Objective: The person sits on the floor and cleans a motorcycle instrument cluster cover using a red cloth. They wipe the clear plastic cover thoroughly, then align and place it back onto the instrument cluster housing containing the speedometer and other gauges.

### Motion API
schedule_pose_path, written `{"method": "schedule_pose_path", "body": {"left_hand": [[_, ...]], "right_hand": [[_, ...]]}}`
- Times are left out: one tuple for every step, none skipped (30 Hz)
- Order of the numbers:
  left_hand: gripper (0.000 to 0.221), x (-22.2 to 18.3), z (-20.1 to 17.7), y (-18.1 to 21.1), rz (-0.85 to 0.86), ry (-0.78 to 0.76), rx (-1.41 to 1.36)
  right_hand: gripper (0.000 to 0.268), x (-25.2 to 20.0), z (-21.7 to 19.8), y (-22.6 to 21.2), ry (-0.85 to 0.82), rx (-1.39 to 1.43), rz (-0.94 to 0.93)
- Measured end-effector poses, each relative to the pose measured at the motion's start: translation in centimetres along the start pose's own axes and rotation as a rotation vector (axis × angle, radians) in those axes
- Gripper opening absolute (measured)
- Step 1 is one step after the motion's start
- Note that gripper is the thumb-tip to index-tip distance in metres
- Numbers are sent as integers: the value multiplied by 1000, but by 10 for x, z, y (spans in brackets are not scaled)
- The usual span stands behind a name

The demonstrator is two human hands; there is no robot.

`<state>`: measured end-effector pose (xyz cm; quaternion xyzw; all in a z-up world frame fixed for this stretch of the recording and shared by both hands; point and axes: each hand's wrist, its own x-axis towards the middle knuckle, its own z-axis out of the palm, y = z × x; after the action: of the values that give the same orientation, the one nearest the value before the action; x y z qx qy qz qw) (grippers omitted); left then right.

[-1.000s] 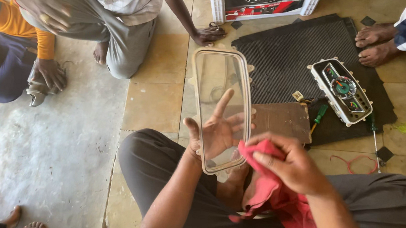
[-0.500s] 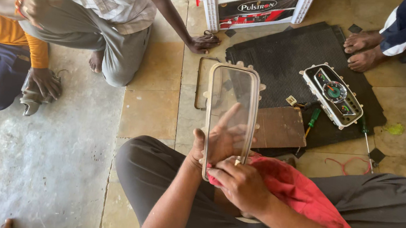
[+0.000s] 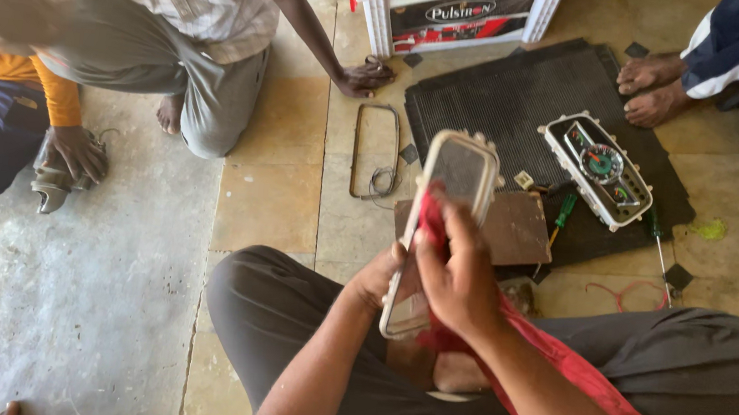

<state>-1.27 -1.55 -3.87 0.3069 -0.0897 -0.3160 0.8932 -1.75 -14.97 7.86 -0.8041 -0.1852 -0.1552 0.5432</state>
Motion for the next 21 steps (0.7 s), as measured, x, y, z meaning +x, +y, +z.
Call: {"method": "schedule_pose_path", "body": {"left_hand": [[140, 2, -3, 2, 42, 5, 8], [138, 5, -6, 4, 84, 10, 17], [136, 6, -7, 4, 90, 39, 31], [134, 6, -8, 4, 96, 69, 46], [133, 7, -9, 6, 113, 101, 66], [129, 7, -10, 8, 108, 112, 98], [126, 8, -11, 11, 115, 127, 136], [123, 8, -12, 14, 121, 142, 173], [121, 7, -12, 14, 120, 138, 177], [120, 6, -13, 14, 120, 135, 181], [118, 6, -13, 13, 115, 129, 182], [117, 7, -14, 11, 114, 163, 178], [117, 6, -13, 8, 105, 196, 173], [116, 6, -13, 7, 96, 228, 168], [116, 6, -12, 6, 111, 205, 152], [116, 7, -11, 6, 126, 182, 137], [116, 8, -11, 7, 138, 157, 123], [116, 9, -11, 9, 142, 146, 122], [117, 9, -10, 8, 147, 140, 115], [117, 8, -10, 8, 151, 134, 108], [117, 8, -10, 8, 155, 137, 72]], "right_hand": [[44, -12, 5, 0, -46, -18, 41], [46, -22, 8, 3, -93, -36, 81], [43, -33, 9, 5, -119, 13, 55], [40, -44, 9, 7, -145, 63, 29], [38, -49, 9, 11, -176, 117, -7], [36, -55, 9, 14, -265, 176, 179], [35, -58, 8, 17, -362, 237, 352], [34, -62, 7, 21, -462, 293, 526], [33, -66, 7, 24, -472, 246, 437], [33, -70, 6, 28, -481, 200, 347], [32, -73, 5, 32, -486, 153, 260], [32, -76, 4, 36, -529, 73, 202], [31, -80, 3, 39, -566, -7, 149], [31, -83, 2, 42, -601, -87, 95], [32, -83, 0, 45, -566, -146, -25], [33, -82, -2, 48, -530, -205, -144], [34, -80, -4, 50, -489, -264, -261], [32, -78, -5, 52, -474, -310, -231], [31, -76, -8, 54, -465, -356, -196], [30, -76, -9, 54, -456, -401, -162], [30, -75, -10, 54, -464, -415, -171]]}}
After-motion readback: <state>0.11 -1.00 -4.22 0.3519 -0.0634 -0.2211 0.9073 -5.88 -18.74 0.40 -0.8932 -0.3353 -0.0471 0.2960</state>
